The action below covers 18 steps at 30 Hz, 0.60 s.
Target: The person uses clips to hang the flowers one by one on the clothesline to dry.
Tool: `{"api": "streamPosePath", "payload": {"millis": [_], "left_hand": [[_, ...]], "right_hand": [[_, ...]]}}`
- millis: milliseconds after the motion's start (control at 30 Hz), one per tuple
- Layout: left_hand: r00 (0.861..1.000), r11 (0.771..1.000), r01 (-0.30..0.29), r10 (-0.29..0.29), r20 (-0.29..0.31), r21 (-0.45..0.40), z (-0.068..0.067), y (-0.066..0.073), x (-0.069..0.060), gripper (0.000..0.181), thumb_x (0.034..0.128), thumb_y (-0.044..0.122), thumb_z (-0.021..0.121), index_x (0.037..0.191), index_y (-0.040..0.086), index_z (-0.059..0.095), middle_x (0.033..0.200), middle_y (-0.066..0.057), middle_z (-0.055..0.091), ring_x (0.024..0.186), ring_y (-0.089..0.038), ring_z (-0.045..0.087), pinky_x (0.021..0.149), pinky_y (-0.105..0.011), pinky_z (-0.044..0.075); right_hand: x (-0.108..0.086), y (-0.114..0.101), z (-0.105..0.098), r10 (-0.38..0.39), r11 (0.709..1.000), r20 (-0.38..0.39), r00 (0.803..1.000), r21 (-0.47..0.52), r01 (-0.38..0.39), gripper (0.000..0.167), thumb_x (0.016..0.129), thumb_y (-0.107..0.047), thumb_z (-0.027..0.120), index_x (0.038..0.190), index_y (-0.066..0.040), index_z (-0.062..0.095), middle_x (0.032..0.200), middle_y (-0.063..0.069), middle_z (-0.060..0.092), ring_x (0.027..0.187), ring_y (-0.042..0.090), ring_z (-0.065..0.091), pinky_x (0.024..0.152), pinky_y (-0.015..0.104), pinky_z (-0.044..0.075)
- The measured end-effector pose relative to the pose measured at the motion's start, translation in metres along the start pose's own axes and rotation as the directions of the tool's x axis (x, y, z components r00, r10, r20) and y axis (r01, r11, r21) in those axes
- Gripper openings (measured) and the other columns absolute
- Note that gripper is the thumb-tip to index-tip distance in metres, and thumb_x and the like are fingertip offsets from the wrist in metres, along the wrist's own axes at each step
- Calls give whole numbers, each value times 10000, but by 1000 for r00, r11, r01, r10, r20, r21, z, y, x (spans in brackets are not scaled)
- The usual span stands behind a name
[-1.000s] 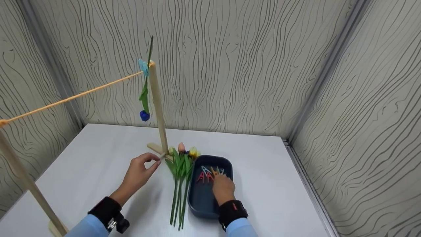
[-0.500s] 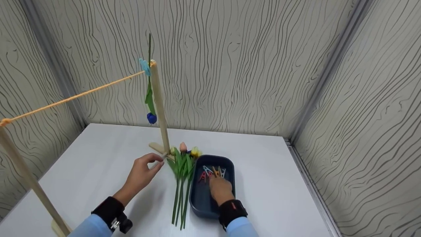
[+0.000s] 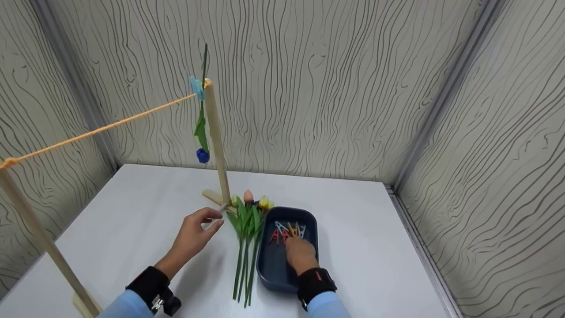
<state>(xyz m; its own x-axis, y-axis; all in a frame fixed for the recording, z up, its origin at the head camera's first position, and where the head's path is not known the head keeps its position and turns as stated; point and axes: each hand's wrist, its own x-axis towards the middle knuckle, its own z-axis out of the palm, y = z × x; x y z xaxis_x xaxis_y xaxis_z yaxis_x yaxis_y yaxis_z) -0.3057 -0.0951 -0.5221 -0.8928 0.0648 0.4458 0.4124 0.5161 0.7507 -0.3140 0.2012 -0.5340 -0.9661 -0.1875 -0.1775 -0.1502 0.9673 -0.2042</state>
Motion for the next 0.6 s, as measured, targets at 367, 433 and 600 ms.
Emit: {"api": "streamPosePath", "payload": {"millis": [367,433,600], "left_hand": [[996,995,87,-88,-29,-40,-3,3,3,111,994,69,764,1103,84,783,1114,-82,813,1128,-287,754,1067,-545,598],[996,996,82,-83,-31,-36,-3,4,4,117,991,63,764,1107,69,777,1122,-101,812,1136,-303,756,1069,-553,598],[996,997,76,-77,-33,-26,-5,7,9,119,986,61,766,1105,66,768,1119,-120,812,1138,-318,762,1063,-542,604]], "right_hand": [[10,-2,-13,22,975,-336,942,214,54,283,1008,-45,723,1271,34,653,1183,238,663,1021,364,710,919,565,610],[12,-4,-17,35,954,-400,916,286,89,292,1009,-41,727,1284,29,658,1185,233,679,1061,348,705,956,552,606],[15,-13,-24,102,849,-458,883,503,163,345,1019,-27,726,1353,6,646,1240,226,726,1140,355,738,1022,540,615]]}}
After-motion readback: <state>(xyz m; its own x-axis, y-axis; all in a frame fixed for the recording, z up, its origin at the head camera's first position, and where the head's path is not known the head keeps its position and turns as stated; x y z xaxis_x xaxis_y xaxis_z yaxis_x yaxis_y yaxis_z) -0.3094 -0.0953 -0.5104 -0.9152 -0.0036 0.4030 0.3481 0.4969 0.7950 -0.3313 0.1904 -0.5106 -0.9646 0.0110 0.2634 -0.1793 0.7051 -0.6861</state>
